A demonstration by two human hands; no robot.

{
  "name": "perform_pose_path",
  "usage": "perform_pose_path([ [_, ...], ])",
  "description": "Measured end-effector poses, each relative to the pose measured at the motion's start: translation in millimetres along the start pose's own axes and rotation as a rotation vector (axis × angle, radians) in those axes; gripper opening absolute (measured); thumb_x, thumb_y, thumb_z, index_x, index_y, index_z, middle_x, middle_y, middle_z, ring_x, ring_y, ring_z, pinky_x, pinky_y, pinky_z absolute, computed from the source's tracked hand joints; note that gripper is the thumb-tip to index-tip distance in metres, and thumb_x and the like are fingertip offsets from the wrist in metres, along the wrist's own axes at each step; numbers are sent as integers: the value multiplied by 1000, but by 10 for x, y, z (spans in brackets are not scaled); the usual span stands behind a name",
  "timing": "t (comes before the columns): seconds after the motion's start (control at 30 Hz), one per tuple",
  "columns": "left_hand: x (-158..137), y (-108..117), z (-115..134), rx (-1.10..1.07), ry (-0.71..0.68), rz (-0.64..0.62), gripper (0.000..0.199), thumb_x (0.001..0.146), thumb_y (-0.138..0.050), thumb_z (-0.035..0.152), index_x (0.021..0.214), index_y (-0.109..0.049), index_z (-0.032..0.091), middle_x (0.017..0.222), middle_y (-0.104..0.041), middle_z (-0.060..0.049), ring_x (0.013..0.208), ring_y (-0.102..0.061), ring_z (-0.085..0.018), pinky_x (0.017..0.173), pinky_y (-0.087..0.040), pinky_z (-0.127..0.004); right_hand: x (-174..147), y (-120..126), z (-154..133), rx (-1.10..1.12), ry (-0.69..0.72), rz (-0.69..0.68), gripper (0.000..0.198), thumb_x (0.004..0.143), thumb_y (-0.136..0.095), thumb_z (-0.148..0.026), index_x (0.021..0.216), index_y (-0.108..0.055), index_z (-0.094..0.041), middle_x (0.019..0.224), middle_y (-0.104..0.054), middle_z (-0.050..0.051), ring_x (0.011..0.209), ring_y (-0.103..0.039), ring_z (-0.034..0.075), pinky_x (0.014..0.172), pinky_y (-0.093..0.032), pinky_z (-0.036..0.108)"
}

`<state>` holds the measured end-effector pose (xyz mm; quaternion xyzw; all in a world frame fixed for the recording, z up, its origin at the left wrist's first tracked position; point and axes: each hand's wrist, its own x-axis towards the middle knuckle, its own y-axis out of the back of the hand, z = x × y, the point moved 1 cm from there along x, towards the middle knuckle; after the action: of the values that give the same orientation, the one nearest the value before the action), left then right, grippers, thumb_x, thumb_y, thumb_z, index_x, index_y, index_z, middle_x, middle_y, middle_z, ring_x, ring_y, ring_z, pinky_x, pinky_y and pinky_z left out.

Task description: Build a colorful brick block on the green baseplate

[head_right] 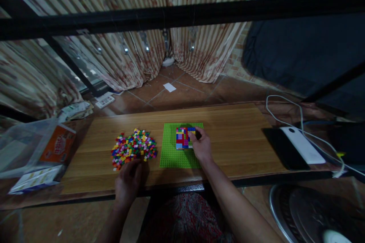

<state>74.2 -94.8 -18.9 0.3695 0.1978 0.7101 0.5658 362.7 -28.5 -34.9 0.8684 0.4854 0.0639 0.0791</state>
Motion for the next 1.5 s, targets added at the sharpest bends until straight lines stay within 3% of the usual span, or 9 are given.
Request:
perform_pose_path([
  [0.53, -2, -23, -55, -2, -9, -6, 25, 87, -51, 36, 96, -67, 18, 91, -70, -8, 84, -67, -20, 75, -54, -31, -12, 59, -11, 80, -42, -42, 48, 71, -67, -56, 102, -67, -19, 96, -73, 6, 87, -67, 21, 85, -51, 39],
  [0.7, -12, -39, -85, -35, -19, 9, 23, 87, -52, 33, 95, -67, 18, 91, -70, -8, 85, -67, -20, 77, -54, -32, -2, 162, 12, 199, -54, 51, 47, 76, -59, -60, 94, -67, -18, 91, -72, 7, 85, -66, 20, 79, -51, 36],
  [0.77, -17, -44, -87, -48, -26, 17, 21, 87, -52, 31, 94, -66, 18, 90, -70, -7, 86, -67, -20, 77, -54, -32, -34, 217, -38, 165, -6, 118, 46, 77, -60, -58, 95, -67, -17, 91, -72, 8, 86, -65, 20, 80, -50, 37],
  [0.87, -27, -37, -73, -75, -42, 14, 17, 87, -52, 28, 94, -65, 18, 90, -70, -7, 85, -66, -19, 77, -54, -31, -175, 258, -229, 18, 184, 136, 41, 81, -60, -51, 104, -66, -17, 98, -70, 8, 88, -63, 20, 81, -49, 37],
  [0.93, -34, -18, -57, -94, -50, 16, 15, 87, -52, 25, 93, -64, 18, 88, -69, -6, 84, -66, -18, 76, -53, -30, -323, 225, -394, -98, 305, 70, 35, 85, -58, -45, 106, -66, -19, 101, -69, 8, 89, -63, 20, 82, -49, 37],
  [1.07, -56, 36, -13, -131, -64, -2, 12, 85, -52, 21, 90, -63, 19, 85, -67, -5, 82, -65, -17, 75, -53, -29, -681, -16, -617, -207, 521, -238, 21, 91, -53, -34, 103, -67, -24, 104, -67, 5, 99, -61, 19, 90, -47, 37],
  [1.2, -86, 68, 17, -161, -61, -21, 11, 84, -52, 18, 89, -62, 19, 86, -67, -5, 84, -63, -17, 76, -52, -29, -961, -351, -585, -316, 588, -519, 20, 91, -51, -26, 102, -67, -25, 102, -67, 5, 100, -60, 20, 91, -47, 36],
  [1.33, -109, 60, 12, -201, -33, -43, 12, 83, -51, 16, 88, -61, 19, 88, -66, -6, 84, -63, -17, 75, -51, -29, -1002, -583, -510, -391, 571, -570, 20, 91, -49, -24, 101, -67, -22, 101, -67, 6, 99, -60, 22, 90, -47, 37],
  [1.5, -126, 47, 8, -228, -27, -66, 13, 82, -51, 14, 90, -60, 20, 86, -64, -4, 81, -62, -16, 74, -50, -28, -783, -794, -556, -497, 580, -545, 22, 90, -47, -21, 99, -67, -19, 97, -67, 7, 92, -60, 21, 87, -46, 34],
])
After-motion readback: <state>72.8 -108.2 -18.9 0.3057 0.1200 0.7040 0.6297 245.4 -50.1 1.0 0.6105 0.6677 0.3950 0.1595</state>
